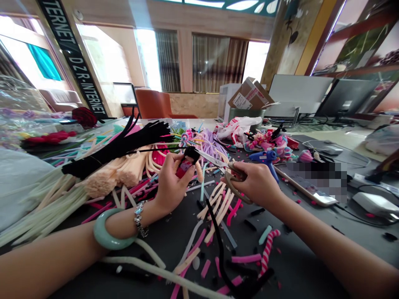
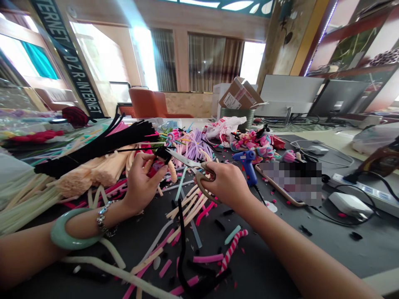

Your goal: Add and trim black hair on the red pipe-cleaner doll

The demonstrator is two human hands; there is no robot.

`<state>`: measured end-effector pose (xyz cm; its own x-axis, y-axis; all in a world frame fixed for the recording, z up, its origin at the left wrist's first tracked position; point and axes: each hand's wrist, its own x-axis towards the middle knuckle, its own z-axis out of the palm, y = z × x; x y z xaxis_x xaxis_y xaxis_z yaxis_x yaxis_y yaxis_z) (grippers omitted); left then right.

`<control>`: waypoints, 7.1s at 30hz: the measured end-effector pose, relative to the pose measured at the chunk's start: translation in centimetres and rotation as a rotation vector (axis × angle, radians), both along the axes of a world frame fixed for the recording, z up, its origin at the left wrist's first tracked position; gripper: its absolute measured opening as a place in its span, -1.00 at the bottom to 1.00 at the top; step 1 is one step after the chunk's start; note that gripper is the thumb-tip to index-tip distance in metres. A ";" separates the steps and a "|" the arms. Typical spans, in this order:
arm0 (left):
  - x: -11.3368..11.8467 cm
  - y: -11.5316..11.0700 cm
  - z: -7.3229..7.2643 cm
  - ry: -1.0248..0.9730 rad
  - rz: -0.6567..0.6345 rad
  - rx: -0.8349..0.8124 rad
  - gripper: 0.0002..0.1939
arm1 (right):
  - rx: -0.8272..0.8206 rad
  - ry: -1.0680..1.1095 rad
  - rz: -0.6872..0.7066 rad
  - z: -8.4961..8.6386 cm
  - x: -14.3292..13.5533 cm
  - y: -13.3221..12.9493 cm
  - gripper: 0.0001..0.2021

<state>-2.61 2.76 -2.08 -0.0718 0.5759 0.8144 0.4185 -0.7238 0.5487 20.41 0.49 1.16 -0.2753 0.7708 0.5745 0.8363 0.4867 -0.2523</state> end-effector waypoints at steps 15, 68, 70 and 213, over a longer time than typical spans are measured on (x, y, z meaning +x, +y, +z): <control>0.1 -0.1 0.2 0.035 0.075 0.012 -0.76 | 0.003 -0.056 -0.032 -0.1 -0.2 -0.2 -0.74; 0.6 -1.1 -0.1 0.043 -0.062 -0.053 -0.70 | 0.071 -0.088 -0.106 -0.3 -1.6 -1.4 -0.70; 0.6 -1.2 0.0 0.040 -0.079 -0.057 -0.70 | 0.070 -0.087 -0.094 -0.3 -1.5 -1.4 -0.69; -0.2 -0.6 -0.3 0.197 0.011 0.092 -0.73 | 0.152 -0.096 -0.097 -0.5 -1.6 -1.3 -0.65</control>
<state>-2.80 2.12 -2.42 0.0878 0.4986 0.8624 0.5195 -0.7616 0.3874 18.78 -0.76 0.69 -0.2632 0.7024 0.6613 0.8976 0.4296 -0.0990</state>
